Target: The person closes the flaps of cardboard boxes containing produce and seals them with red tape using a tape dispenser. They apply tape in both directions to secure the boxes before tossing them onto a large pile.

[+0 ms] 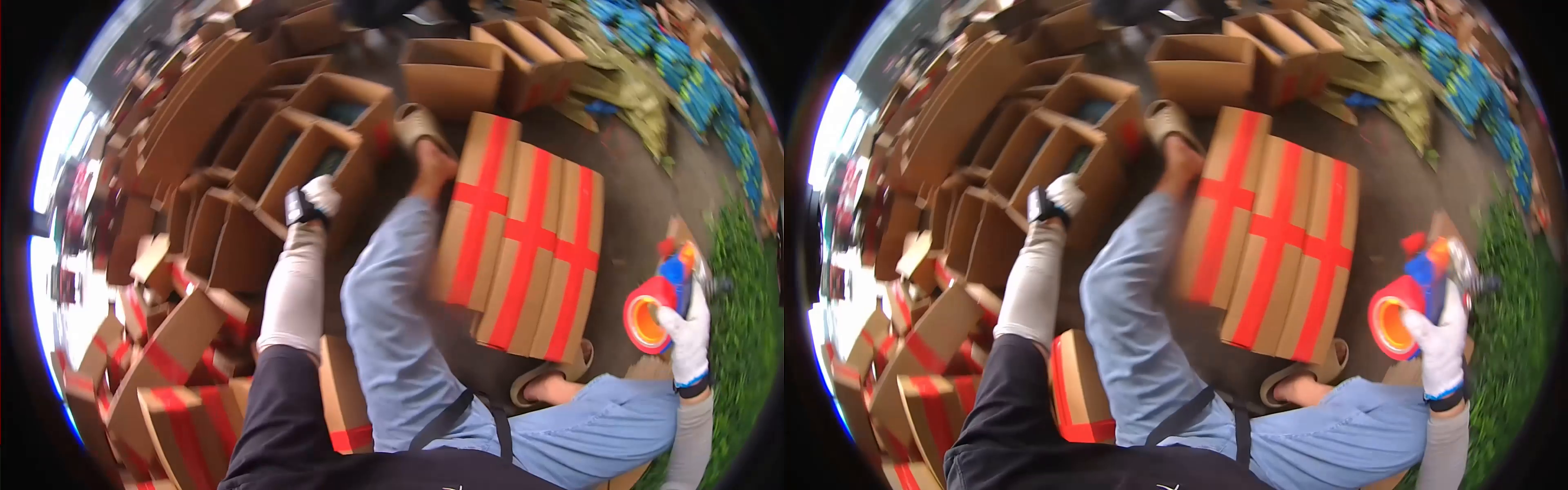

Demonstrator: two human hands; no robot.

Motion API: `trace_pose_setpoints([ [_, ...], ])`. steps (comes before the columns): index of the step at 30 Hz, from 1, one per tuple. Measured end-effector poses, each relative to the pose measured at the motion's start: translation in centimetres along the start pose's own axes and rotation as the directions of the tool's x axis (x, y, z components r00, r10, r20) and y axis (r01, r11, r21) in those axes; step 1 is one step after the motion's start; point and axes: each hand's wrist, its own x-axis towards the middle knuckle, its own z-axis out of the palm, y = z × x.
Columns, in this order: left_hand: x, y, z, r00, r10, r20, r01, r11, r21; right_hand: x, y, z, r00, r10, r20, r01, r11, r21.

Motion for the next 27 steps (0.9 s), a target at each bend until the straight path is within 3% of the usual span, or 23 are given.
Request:
trace_pose_setpoints([
  [1, 1.5, -0.4, -0.2, 0.985, -0.014, 0.171, 0.014, 1.0, -0.002, -1.0, -0.1, -0.3, 0.998, -0.046, -0.034, 0.04, 0.986, -0.163],
  [2, 2.3, -1.1, 0.1, 0.988, 0.029, 0.155, -0.032, 0.999, 0.02, -1.5, -0.4, 0.1, 0.994, -0.099, -0.048, 0.079, 0.946, -0.315],
  [3, 2.8, -3.2, 0.6, 0.988, 0.129, 0.084, -0.126, 0.991, -0.046, -1.8, -0.1, 0.0, 0.992, -0.109, -0.062, 0.084, 0.944, -0.318],
  [4, 2.5, -1.6, -2.8, 0.949, 0.143, 0.283, -0.077, 0.97, -0.232, -2.0, 0.4, 0.0, 0.99, -0.115, -0.083, 0.084, 0.947, -0.309],
  [5, 3.6, -4.9, -0.9, 0.962, 0.195, 0.191, -0.164, 0.972, -0.169, -2.0, 0.0, 0.2, 0.989, -0.119, -0.092, 0.104, 0.983, -0.151],
  [6, 2.7, -1.6, -4.8, 0.914, 0.242, 0.326, -0.111, 0.921, -0.373, -2.2, 0.0, -0.5, 0.986, -0.131, -0.099, 0.104, 0.966, -0.237],
  [7, 2.2, -1.0, -6.8, 0.899, 0.278, 0.338, -0.149, 0.92, -0.362, -2.3, -0.6, -0.8, 0.993, -0.077, -0.085, 0.067, 0.991, -0.115],
  [10, 0.7, 4.7, -14.1, 0.883, 0.243, 0.401, -0.176, 0.964, -0.198, -2.9, -2.2, -1.6, 0.994, -0.002, -0.114, -0.01, 0.994, -0.112],
  [11, -0.6, 7.6, -15.9, 0.908, 0.224, 0.354, -0.182, 0.972, -0.15, -3.4, -1.8, -2.0, 0.99, -0.053, -0.129, 0.036, 0.991, -0.131],
  [14, -1.7, 11.9, -21.0, 0.869, 0.383, 0.313, -0.427, 0.9, 0.087, -3.9, -1.2, -1.8, 0.975, -0.189, -0.121, 0.166, 0.971, -0.172],
  [16, -3.9, 16.2, -25.2, 0.9, 0.305, 0.311, -0.324, 0.946, 0.009, -4.3, -0.5, -1.9, 0.968, -0.224, -0.112, 0.202, 0.963, -0.179],
  [17, -4.0, 17.4, -27.1, 0.877, 0.386, 0.285, -0.427, 0.899, 0.097, -4.5, 0.2, -2.1, 0.973, -0.209, -0.102, 0.192, 0.97, -0.151],
  [20, -6.2, 23.4, -31.0, 0.834, 0.502, 0.229, -0.536, 0.835, 0.121, -5.3, 0.1, -2.1, 0.985, -0.129, -0.115, 0.102, 0.971, -0.217],
  [22, -8.4, 27.7, -31.0, 0.748, 0.622, 0.231, -0.643, 0.766, 0.018, -5.3, 0.4, -2.6, 0.975, -0.201, -0.092, 0.181, 0.965, -0.19],
  [24, -8.9, 31.2, -28.2, 0.597, 0.735, 0.321, -0.754, 0.651, -0.089, -5.5, 0.5, -2.8, 0.966, -0.233, -0.114, 0.21, 0.96, -0.186],
  [26, -9.7, 33.2, -22.0, 0.484, 0.836, 0.257, -0.813, 0.539, -0.222, -6.0, 0.4, -3.2, 0.973, -0.193, -0.127, 0.185, 0.98, -0.074],
  [27, -9.4, 34.1, -18.1, 0.394, 0.877, 0.275, -0.868, 0.453, -0.201, -6.5, 0.2, -3.4, 0.964, -0.21, -0.162, 0.194, 0.975, -0.112],
])
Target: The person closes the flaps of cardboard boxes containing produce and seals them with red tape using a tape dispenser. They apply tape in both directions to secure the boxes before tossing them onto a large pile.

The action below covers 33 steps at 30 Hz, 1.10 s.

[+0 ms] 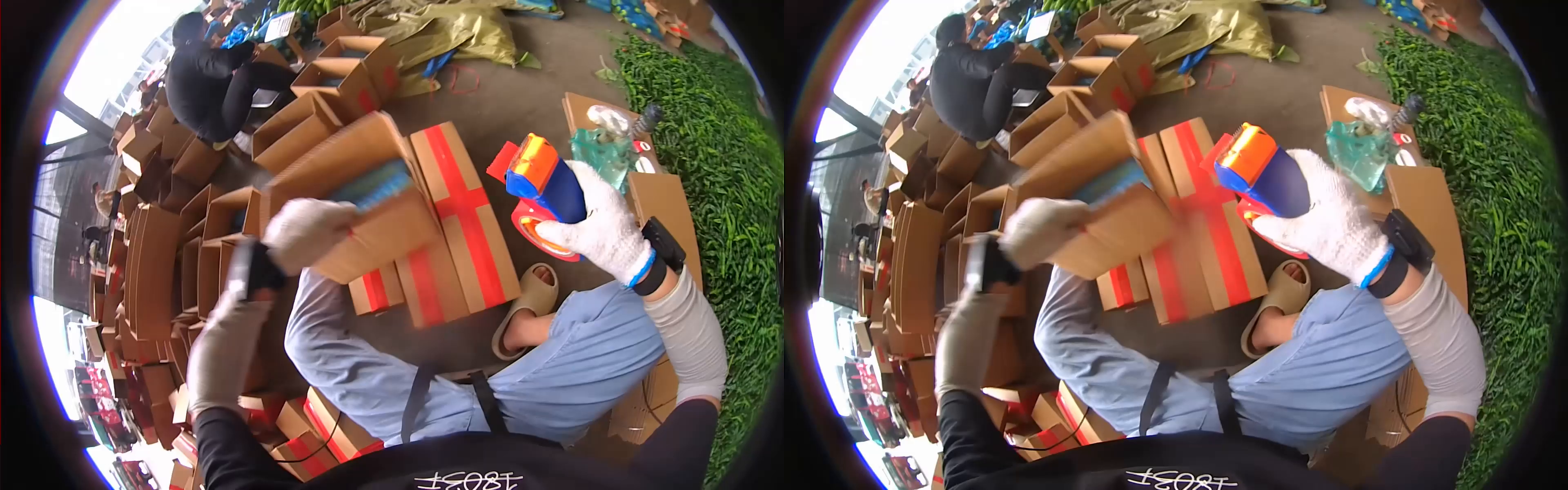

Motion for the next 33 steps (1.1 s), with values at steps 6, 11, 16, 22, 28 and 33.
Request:
trace_pose_setpoints([
  [6, -1.3, 5.5, 5.2, 0.999, 0.034, 0.019, -0.036, 0.985, 0.166, -3.9, 4.4, -0.7, 0.996, 0.04, -0.085, -0.049, 0.993, -0.105],
  [11, -10.2, 11.1, 12.7, 0.686, -0.323, -0.652, 0.113, 0.932, -0.343, -3.3, 15.4, 3.7, 0.909, 0.397, -0.126, -0.404, 0.914, -0.031],
  [16, -10.3, 17.5, 37.3, 0.857, -0.515, 0.03, 0.256, 0.374, -0.892, -4.8, 26.0, 12.7, 0.78, 0.495, -0.383, -0.459, 0.868, 0.188],
  [22, -3.7, 18.4, 43.5, 0.712, -0.516, 0.476, -0.028, -0.698, -0.715, -8.1, 22.8, 20.1, 0.676, 0.623, -0.394, -0.656, 0.752, 0.064],
  [28, -0.7, 15.2, 39.6, 0.721, -0.623, 0.303, -0.078, -0.507, -0.858, -2.9, 24.2, 22.2, 0.669, 0.612, -0.422, -0.568, 0.787, 0.24],
  [33, 4.2, 10.8, 38.0, 0.738, -0.428, 0.521, -0.267, -0.895, -0.357, 4.1, 22.5, 22.3, 0.667, 0.596, -0.448, -0.624, 0.775, 0.101],
])
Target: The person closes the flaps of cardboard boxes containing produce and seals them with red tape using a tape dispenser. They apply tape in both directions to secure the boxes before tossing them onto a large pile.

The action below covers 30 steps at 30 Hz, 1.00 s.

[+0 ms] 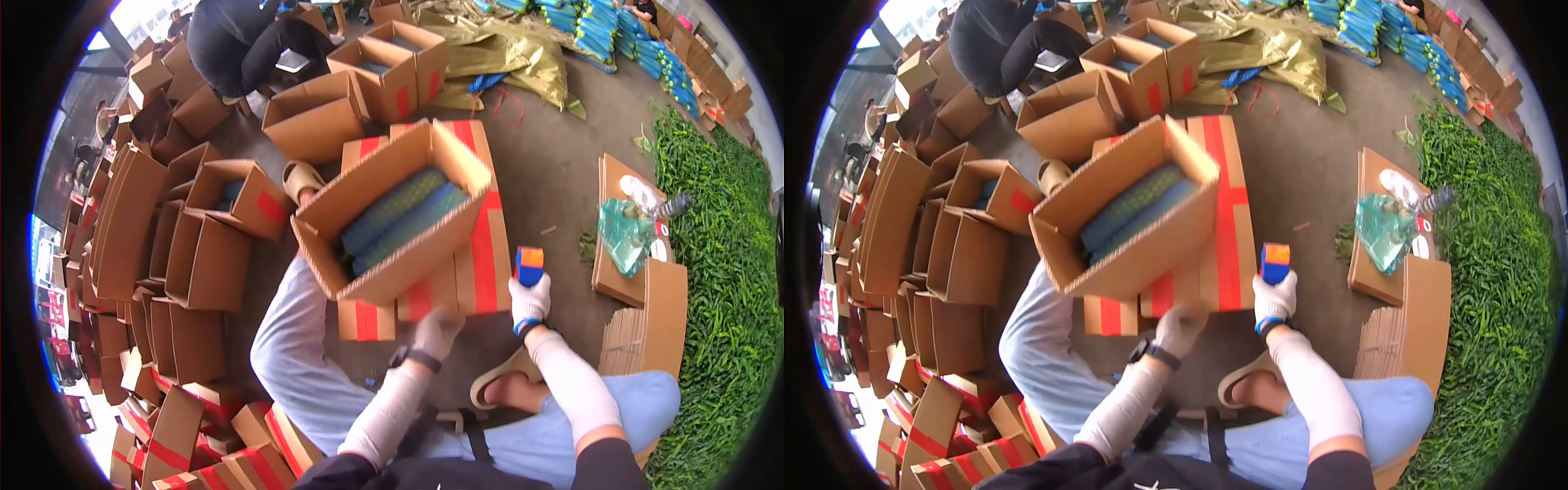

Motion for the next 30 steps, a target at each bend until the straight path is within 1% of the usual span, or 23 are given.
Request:
trace_pose_setpoints([
  [2, -0.4, 1.3, -0.4, 0.989, -0.085, -0.118, 0.099, 0.988, 0.117, 1.2, 0.3, 0.5, 0.998, -0.047, -0.032, 0.044, 0.995, -0.087],
  [3, -2.8, 2.5, -0.3, 0.988, 0.153, -0.02, -0.108, 0.777, 0.62, 1.1, 0.3, 0.1, 0.997, -0.071, 0.004, 0.071, 0.997, -0.032],
  [4, -4.4, 2.1, -2.6, 0.959, 0.28, 0.03, -0.215, 0.657, 0.722, 1.4, 0.6, -0.6, 0.993, -0.083, 0.086, 0.085, 0.996, -0.019],
  [5, -6.0, 1.8, -4.9, 0.912, 0.402, 0.079, -0.294, 0.507, 0.81, 1.4, 0.6, -1.2, 0.994, -0.058, 0.094, 0.062, 0.997, -0.045],
  [7, -3.2, 1.5, -11.3, 0.834, 0.544, -0.094, -0.384, 0.694, 0.609, 0.9, 0.5, -2.1, 0.995, -0.043, 0.091, 0.047, 0.998, -0.046],
  [9, -3.6, 4.8, -8.6, 0.899, 0.406, -0.162, -0.359, 0.897, 0.259, 1.0, 1.0, -2.4, 0.994, -0.066, 0.085, 0.068, 0.998, -0.014],
  [10, -3.8, 6.4, -7.2, 0.922, 0.334, -0.195, -0.327, 0.943, 0.067, 0.7, 1.2, -2.7, 0.995, -0.068, 0.08, 0.064, 0.997, 0.048],
  [12, -3.1, 7.3, -4.5, 0.928, 0.202, -0.314, -0.268, 0.946, -0.184, 0.1, 0.5, -4.5, 0.995, -0.01, 0.094, 0.006, 0.999, 0.04],
  [13, -2.2, 8.2, -3.6, 0.942, 0.194, -0.274, -0.248, 0.951, -0.182, 0.5, 0.5, -5.5, 0.992, -0.036, 0.118, 0.02, 0.991, 0.129],
  [14, -1.2, 9.1, -3.5, 0.955, 0.178, -0.236, -0.223, 0.959, -0.176, 0.2, -1.0, -7.5, 0.974, -0.092, 0.208, 0.037, 0.966, 0.255],
  [15, -0.1, 9.9, -3.1, 0.968, 0.164, -0.193, -0.197, 0.965, -0.172, 0.2, -2.9, -9.6, 0.967, -0.12, 0.224, 0.058, 0.963, 0.265],
  [16, -0.9, 10.7, -1.4, 0.977, 0.116, -0.181, -0.128, 0.99, -0.06, 0.4, -5.0, -11.8, 0.96, -0.151, 0.236, 0.084, 0.958, 0.273],
  [18, 1.8, 11.6, -3.8, 0.995, 0.083, 0.047, -0.084, 0.996, 0.015, 0.2, -8.8, -16.7, 0.891, -0.443, 0.099, 0.404, 0.873, 0.274],
  [19, -0.8, 11.4, -0.3, 0.991, 0.051, -0.127, -0.053, 0.998, -0.016, -0.9, -11.6, -20.2, 0.904, -0.407, 0.127, 0.358, 0.887, 0.292],
  [20, -0.6, 10.5, 0.0, 0.982, 0.096, -0.162, -0.102, 0.994, -0.029, -1.8, -14.3, -23.2, 0.91, -0.384, 0.155, 0.322, 0.892, 0.317],
  [21, 0.1, 9.7, -0.8, 0.969, 0.148, -0.197, -0.159, 0.986, -0.041, -1.5, -15.2, -25.6, 0.912, -0.388, 0.136, 0.296, 0.849, 0.437],
  [23, 2.0, 7.1, -4.9, 0.955, 0.11, -0.275, -0.162, 0.972, -0.172, -4.3, -17.1, -29.8, 0.917, -0.386, 0.102, 0.246, 0.746, 0.619],
  [24, 0.3, 6.0, -3.0, 0.999, 0.046, -0.021, -0.05, 0.956, -0.291, -6.8, -18.6, -32.0, 0.916, -0.397, 0.06, 0.25, 0.68, 0.689],
  [25, 0.2, 5.9, -2.3, 0.946, 0.248, 0.211, -0.307, 0.892, 0.331, -8.4, -18.8, -33.5, 0.928, -0.369, -0.047, 0.299, 0.666, 0.684],
  [26, 0.8, 6.3, -1.8, 0.898, 0.242, 0.367, -0.425, 0.695, 0.58, -8.6, -17.1, -35.7, 0.902, -0.424, -0.078, 0.362, 0.647, 0.671],
  [27, 1.5, 6.7, -1.2, 0.826, 0.231, 0.514, -0.561, 0.416, 0.715, -10.5, -16.9, -36.6, 0.894, -0.423, -0.15, 0.415, 0.653, 0.634],
  [28, 1.9, 7.3, -1.9, 0.84, 0.199, 0.504, -0.536, 0.445, 0.718, -11.1, -15.4, -37.8, 0.884, -0.433, -0.176, 0.445, 0.661, 0.604],
  [30, 3.2, 7.7, -0.8, 0.882, 0.228, 0.412, -0.443, 0.701, 0.559, -13.2, -13.6, -38.9, 0.881, -0.437, -0.182, 0.464, 0.719, 0.518],
])
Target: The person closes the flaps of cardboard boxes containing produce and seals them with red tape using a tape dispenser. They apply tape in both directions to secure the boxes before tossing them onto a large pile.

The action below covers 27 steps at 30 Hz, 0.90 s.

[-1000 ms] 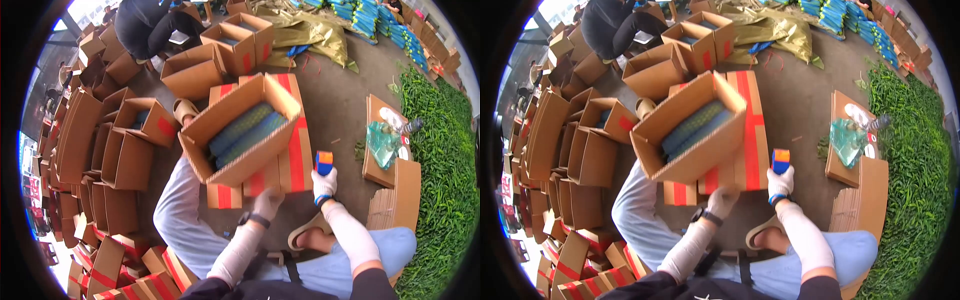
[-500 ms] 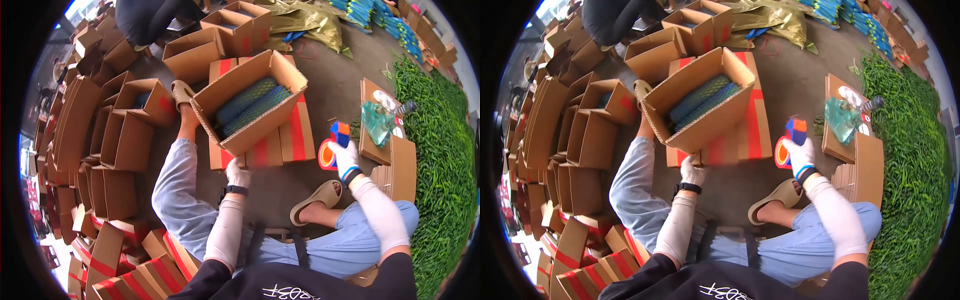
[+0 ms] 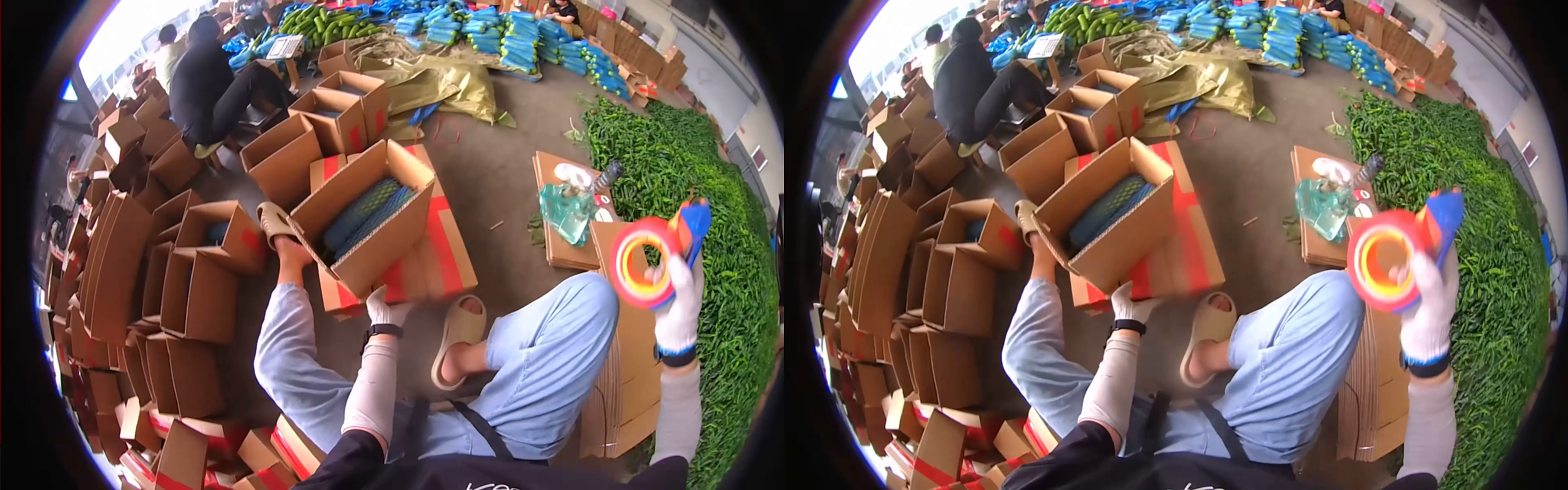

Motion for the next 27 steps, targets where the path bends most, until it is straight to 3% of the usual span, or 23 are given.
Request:
trace_pose_setpoints([
  [1, 0.7, 0.0, 0.2, 0.994, -0.057, -0.092, 0.029, 0.961, -0.276, -1.0, 0.3, -0.1, 0.999, 0.039, -0.024, -0.04, 0.999, -0.024],
  [3, 2.4, -1.2, 0.4, 0.97, -0.058, -0.235, -0.02, 0.949, -0.314, -2.7, 1.1, 0.4, 0.993, 0.103, -0.065, -0.106, 0.994, -0.041],
  [5, 4.0, -3.5, -0.5, 0.94, 0.143, -0.31, -0.09, 0.98, 0.178, -3.3, 2.2, 0.6, 0.984, 0.103, -0.145, -0.09, 0.991, 0.096],
  [7, 2.8, -5.8, -2.0, 0.894, -0.044, -0.447, -0.032, 0.987, -0.16, -3.7, 2.4, 0.9, 0.972, 0.116, -0.207, -0.093, 0.989, 0.118],
  [8, 2.2, -6.9, -2.8, 0.852, -0.136, -0.506, -0.041, 0.945, -0.324, -4.2, 2.5, 0.6, 0.97, 0.121, -0.212, -0.102, 0.99, 0.095],
  [10, 0.7, -3.3, -2.6, 0.759, -0.364, -0.54, -0.072, 0.777, -0.626, -4.2, 3.0, 0.5, 0.981, 0.056, -0.184, -0.05, 0.998, 0.038],
  [11, 0.7, -3.0, -3.8, 0.871, -0.093, -0.482, -0.013, 0.977, -0.211, -4.8, 3.9, 0.3, 0.983, 0.033, -0.182, -0.034, 0.999, 0.0],
  [12, 0.8, -2.9, -5.2, 0.904, 0.217, -0.367, -0.038, 0.899, 0.436, -5.1, 4.6, 0.1, 0.983, 0.009, -0.183, -0.017, 0.999, -0.042],
  [13, 0.9, -2.7, -6.4, 0.849, 0.476, -0.229, -0.129, 0.606, 0.785, -5.4, 4.9, 0.3, 0.977, 0.006, -0.213, -0.01, 1.0, -0.018],
  [14, -0.1, 2.5, -3.4, 0.856, 0.478, -0.197, -0.046, 0.45, 0.892, -5.5, 5.4, -0.1, 0.974, 0.044, -0.22, -0.038, 0.999, 0.03],
  [18, 2.1, 5.3, -3.4, 0.903, 0.414, -0.117, 0.004, 0.264, 0.964, -5.2, 5.7, -0.4, 0.961, 0.142, -0.237, -0.097, 0.977, 0.189],
  [20, 3.6, 4.9, -5.4, 0.908, 0.399, -0.128, -0.035, 0.377, 0.926, -4.7, 6.4, -0.9, 0.965, 0.156, -0.21, -0.099, 0.961, 0.259],
  [25, 3.2, 2.4, -5.7, 0.894, 0.408, -0.183, -0.05, 0.498, 0.866, -6.9, 3.5, 2.4, 0.973, 0.088, -0.213, -0.045, 0.979, 0.198],
  [26, 1.1, 3.2, -4.5, 0.884, 0.463, -0.059, -0.145, 0.393, 0.908, -7.5, 3.1, 2.8, 0.976, 0.079, -0.201, -0.038, 0.979, 0.202],
  [27, 0.9, 1.4, -4.5, 0.868, 0.469, -0.159, -0.112, 0.499, 0.859, -8.1, 3.8, 2.5, 0.978, 0.11, -0.179, -0.069, 0.972, 0.223],
])
